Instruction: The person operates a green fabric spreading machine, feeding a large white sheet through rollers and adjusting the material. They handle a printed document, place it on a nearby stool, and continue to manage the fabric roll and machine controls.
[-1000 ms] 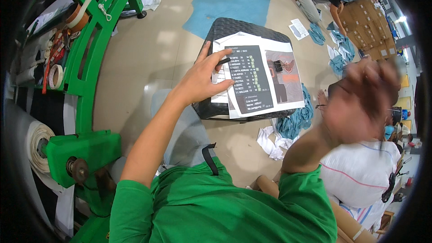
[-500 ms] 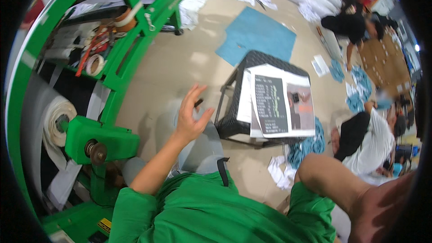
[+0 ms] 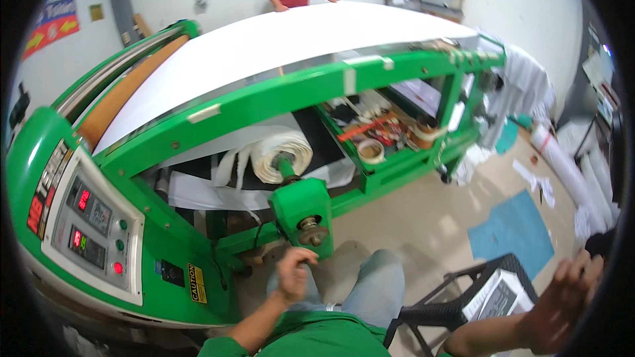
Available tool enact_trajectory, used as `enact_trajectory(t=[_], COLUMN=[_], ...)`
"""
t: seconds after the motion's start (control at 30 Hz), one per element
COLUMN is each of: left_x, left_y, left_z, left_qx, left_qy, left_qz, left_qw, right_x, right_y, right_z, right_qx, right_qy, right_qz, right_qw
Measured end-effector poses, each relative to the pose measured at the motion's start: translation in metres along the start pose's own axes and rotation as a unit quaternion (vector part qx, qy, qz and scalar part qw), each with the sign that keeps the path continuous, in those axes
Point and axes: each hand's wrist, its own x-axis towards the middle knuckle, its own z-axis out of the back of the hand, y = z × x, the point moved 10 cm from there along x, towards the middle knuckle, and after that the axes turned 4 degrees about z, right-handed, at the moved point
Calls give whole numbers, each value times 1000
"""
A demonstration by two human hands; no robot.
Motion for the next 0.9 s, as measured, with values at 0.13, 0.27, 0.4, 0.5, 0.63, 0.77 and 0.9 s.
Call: enact_trajectory(t=[0.13,0.27,0.4,0.5,0.63,0.77,0.9], left_x=[64,165,285,310,293,285,287], left_y=[-134,-213,-193,-127,-72,-80,-91], left_z=[148,255,321,338,354,352,341], left_qx=[128,425,511,570,591,561,563], left_qy=[-237,-355,-289,-177,-95,-143,-170], left_qz=[-286,-171,-11,136,320,352,351], left_qw=[920,815,809,791,734,735,728], right_x=[11,77,168,246,340,394,397], right_y=[-67,-156,-287,-429,-611,-766,-834], right_z=[-64,-123,-161,-135,-62,5,17], right_qx=[67,-291,-347,-444,-553,-666,-675], right_qy=[255,281,327,361,417,457,486], right_qz=[-4,140,162,118,146,92,23], right_qw=[965,904,864,811,706,582,555])
